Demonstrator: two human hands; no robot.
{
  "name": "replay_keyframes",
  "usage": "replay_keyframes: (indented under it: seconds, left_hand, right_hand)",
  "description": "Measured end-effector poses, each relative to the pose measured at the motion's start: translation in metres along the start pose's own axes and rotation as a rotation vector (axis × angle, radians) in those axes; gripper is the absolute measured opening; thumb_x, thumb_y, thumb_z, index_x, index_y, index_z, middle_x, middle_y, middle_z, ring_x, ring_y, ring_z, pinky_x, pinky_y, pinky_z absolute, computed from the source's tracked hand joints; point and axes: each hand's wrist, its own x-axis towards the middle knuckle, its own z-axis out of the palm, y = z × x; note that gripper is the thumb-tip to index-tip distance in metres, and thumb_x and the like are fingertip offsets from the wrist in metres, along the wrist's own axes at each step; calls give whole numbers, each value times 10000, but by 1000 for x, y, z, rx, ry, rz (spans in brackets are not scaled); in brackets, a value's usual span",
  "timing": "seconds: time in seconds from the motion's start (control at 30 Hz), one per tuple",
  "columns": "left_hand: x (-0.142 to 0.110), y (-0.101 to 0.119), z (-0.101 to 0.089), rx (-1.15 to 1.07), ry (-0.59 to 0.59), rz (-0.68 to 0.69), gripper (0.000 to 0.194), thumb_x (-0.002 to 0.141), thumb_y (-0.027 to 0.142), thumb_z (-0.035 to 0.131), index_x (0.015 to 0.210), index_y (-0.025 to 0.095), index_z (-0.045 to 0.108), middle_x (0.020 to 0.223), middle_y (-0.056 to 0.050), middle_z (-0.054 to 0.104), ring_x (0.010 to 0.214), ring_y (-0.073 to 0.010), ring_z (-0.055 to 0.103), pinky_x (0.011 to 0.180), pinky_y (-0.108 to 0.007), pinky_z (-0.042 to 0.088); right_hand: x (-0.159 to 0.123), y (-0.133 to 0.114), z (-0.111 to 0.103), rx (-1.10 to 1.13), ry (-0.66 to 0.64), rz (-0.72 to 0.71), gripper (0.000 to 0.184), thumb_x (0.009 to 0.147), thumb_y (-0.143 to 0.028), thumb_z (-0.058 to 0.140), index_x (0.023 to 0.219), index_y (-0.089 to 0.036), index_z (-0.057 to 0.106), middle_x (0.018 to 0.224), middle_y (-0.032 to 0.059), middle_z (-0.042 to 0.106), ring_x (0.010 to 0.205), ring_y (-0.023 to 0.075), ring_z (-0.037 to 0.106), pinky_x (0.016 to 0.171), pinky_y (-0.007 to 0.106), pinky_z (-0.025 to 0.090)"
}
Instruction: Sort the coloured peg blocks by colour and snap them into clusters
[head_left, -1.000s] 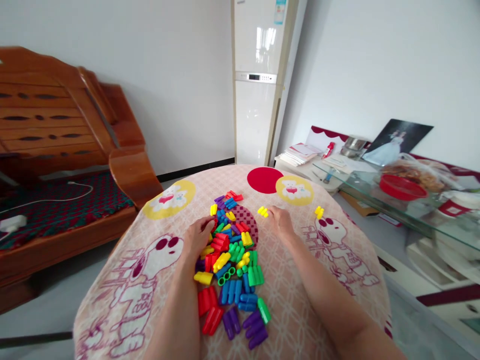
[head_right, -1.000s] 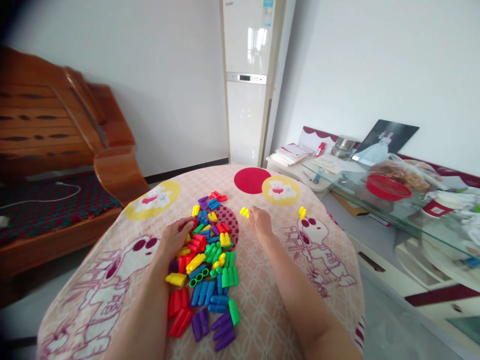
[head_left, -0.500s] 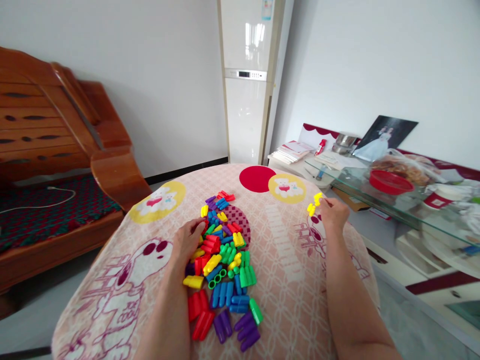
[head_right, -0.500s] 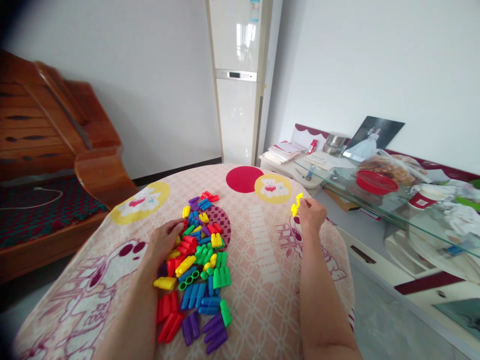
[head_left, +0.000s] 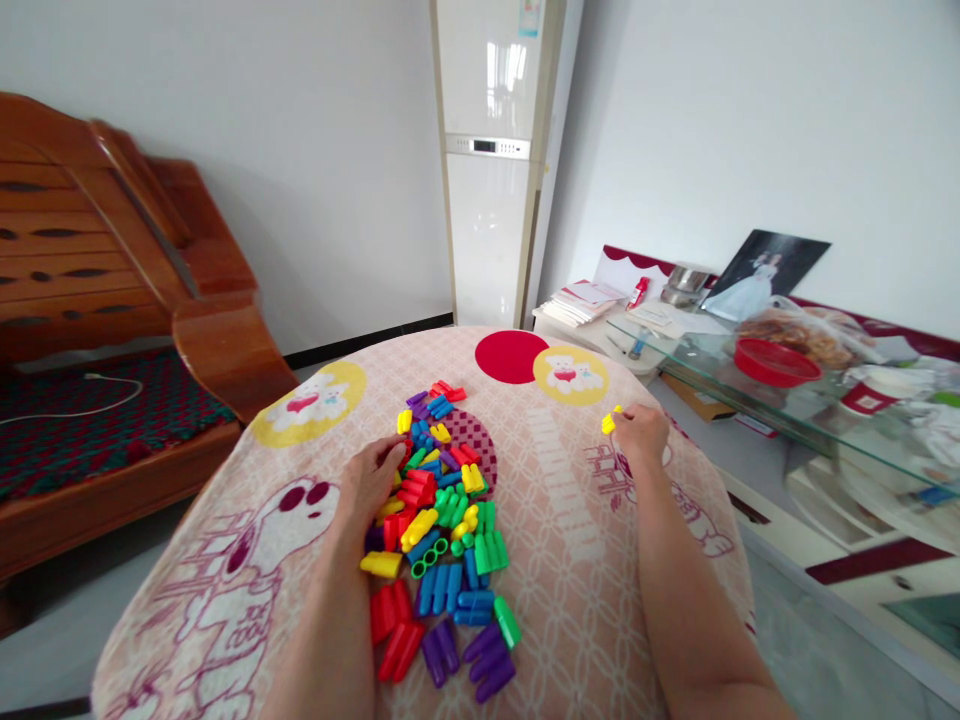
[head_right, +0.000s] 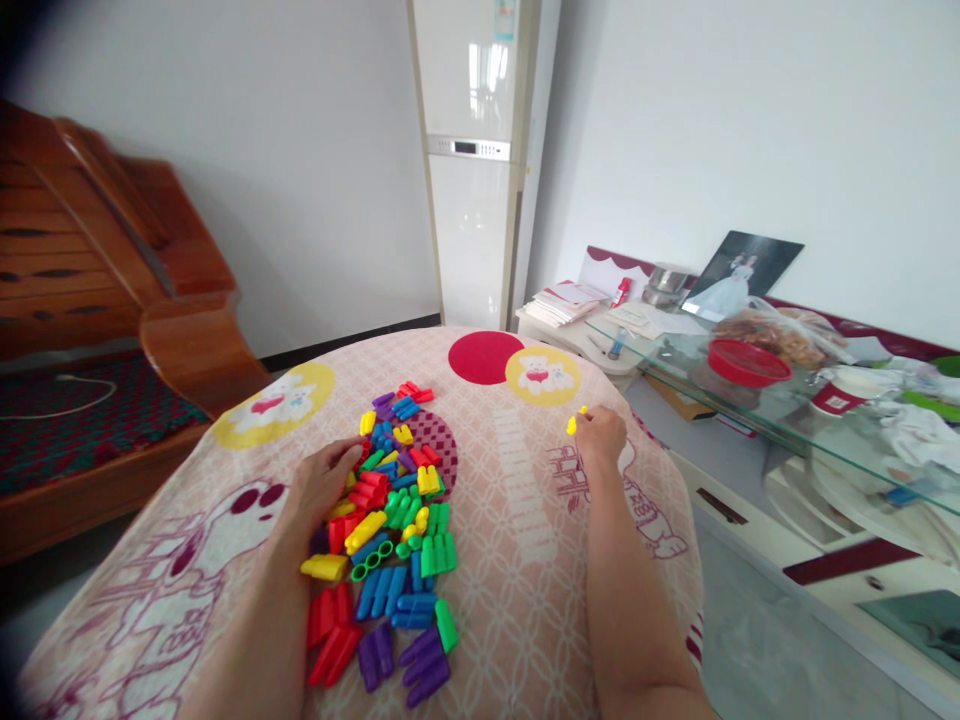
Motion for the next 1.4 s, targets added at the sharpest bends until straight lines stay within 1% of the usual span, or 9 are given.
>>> replay_keyframes:
  seconds: [0.13, 0.37, 0.77, 0.9, 1.0, 1.13, 1.2, 1.27, 1.4]
  left_hand:
    - [0, 0, 0, -1, -3, 3, 490, 859, 468, 471, 1160, 179, 727, 1132, -95, 753, 1006, -265, 690, 943, -365, 507]
    - [0, 0, 0, -2, -8, -10, 499, 855, 466, 469, 1163, 168, 727, 1144, -104, 747, 1020, -270, 686, 954, -374, 500]
    - [-3, 4, 1, -34, 8, 0, 461, 856, 443, 488, 1138, 178, 738, 1121, -92, 753, 1017, -266, 685, 913, -361, 513]
    - [-6, 8, 1, -43, 19, 1, 426, 877, 405, 486, 1143, 189, 739, 1118, -83, 757, 1009, -250, 686, 927, -349, 507]
    - [-6, 8, 2, -48, 28, -6, 421, 903, 377, 453, 1158, 197, 735, 1140, -74, 752, 1041, -243, 677, 948, -343, 495]
    - [-5, 6, 4, -74, 45, -13, 431, 918, 345, 413, 1152, 182, 736, 1166, -77, 743, 1075, -234, 667, 971, -334, 483]
    - [-5, 5, 4, -99, 49, -17, 436, 922, 345, 401, 1145, 182, 738, 1154, -73, 746, 1061, -229, 670, 960, -328, 489]
    - [-5, 6, 4, -121, 48, -18, 439, 925, 354, 397, 1145, 187, 738, 1140, -66, 750, 1047, -226, 672, 946, -323, 495]
    - [-6, 7, 3, -106, 35, -15, 428, 919, 356, 415, 1156, 199, 735, 1134, -57, 752, 1047, -228, 670, 932, -325, 496]
  right_hand:
    - [-4, -7, -5, -130, -66, 32, 253, 839, -275, 593, 910, -140, 795, 897, 146, 769, 792, 226, 676, 654, 280, 415]
    - [-5, -11, -13, -158, -125, -21, 231, 835, -234, 587, 910, -154, 791, 913, 121, 773, 865, 229, 692, 681, 269, 426]
    - [-11, -19, -20, -346, -186, -80, 293, 911, -185, 487, 1022, -111, 749, 963, 189, 749, 915, 264, 699, 711, 301, 437]
    - [-10, -17, -24, -328, -179, -51, 274, 903, -233, 530, 1020, -125, 753, 959, 190, 750, 909, 285, 700, 708, 319, 446]
    - [-9, -27, -30, -251, -107, -50, 280, 884, -310, 572, 1001, -137, 760, 917, 183, 753, 878, 307, 695, 705, 347, 456]
    - [-23, -64, -34, 56, -80, -228, 246, 839, -306, 589, 901, -152, 771, 818, 126, 756, 795, 262, 684, 713, 329, 466]
    - [-41, -89, -32, 259, -181, -385, 223, 831, -302, 590, 857, -170, 768, 768, 81, 748, 743, 215, 669, 698, 291, 464]
    - [-65, -115, -27, 396, -353, -524, 213, 855, -294, 581, 868, -186, 764, 759, 52, 741, 715, 181, 656, 682, 261, 460]
    - [-112, -150, -17, 435, -572, -765, 273, 934, -297, 565, 1138, -208, 723, 983, 69, 745, 852, 173, 663, 760, 250, 468]
